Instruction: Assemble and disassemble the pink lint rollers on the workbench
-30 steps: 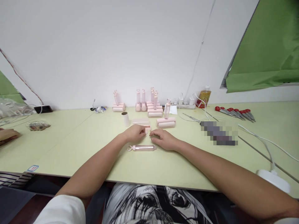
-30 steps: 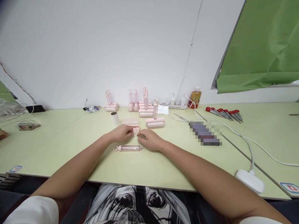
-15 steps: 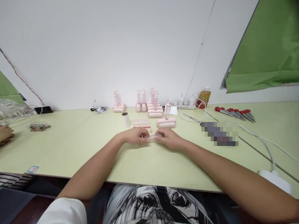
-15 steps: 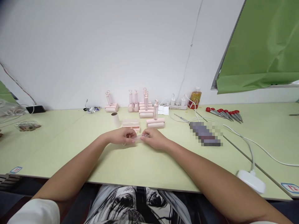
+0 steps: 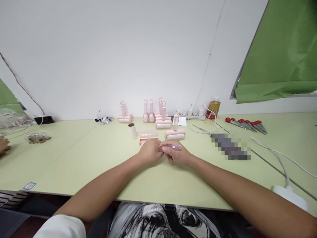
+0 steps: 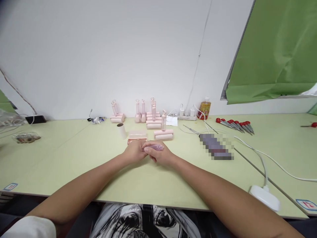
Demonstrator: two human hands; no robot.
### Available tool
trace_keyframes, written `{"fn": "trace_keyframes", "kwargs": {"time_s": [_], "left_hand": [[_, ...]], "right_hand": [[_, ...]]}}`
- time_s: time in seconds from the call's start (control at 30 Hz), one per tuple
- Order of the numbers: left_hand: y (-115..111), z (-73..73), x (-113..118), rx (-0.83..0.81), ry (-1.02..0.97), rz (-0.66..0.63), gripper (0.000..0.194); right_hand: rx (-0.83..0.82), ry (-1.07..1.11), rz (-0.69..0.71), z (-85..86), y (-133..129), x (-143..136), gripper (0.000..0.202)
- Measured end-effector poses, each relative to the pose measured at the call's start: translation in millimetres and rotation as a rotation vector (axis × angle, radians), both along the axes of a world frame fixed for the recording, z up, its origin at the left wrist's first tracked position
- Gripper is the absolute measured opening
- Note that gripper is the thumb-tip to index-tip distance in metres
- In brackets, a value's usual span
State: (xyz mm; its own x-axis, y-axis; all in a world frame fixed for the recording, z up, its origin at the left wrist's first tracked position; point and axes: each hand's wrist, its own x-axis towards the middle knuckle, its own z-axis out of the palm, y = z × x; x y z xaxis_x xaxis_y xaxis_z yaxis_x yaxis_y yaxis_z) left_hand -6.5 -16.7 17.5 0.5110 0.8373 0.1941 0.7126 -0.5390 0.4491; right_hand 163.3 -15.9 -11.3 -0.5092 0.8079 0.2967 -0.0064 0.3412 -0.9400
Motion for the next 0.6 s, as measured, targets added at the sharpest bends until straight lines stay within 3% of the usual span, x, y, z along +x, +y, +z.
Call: {"fn": "trace_keyframes", "kwargs": {"time_s": [0.17,0.33,0.5,0.6], "left_hand": [[-1,4.1,-2,-0.063,-0.038,-0.037,0.024],[-3,5.0,-3,-0.154,-0.168,-0.171,0.020],[-3,1.9,-4,-0.348,-0.366,-0.394,0.022],[-1,0.6,-5,-0.417,-0.401,-0.444,0.021]], "right_hand": [[0.051,0.055,0.016,7.0,-5,0,0.027],[0.068,0.094,0.066,12.3,-12,1,0.026],[0.101,0.053,0.078,13.4,-15,2,0.023],[0.107,0.034,0.083,15.6,-17,2,0.022]]}}
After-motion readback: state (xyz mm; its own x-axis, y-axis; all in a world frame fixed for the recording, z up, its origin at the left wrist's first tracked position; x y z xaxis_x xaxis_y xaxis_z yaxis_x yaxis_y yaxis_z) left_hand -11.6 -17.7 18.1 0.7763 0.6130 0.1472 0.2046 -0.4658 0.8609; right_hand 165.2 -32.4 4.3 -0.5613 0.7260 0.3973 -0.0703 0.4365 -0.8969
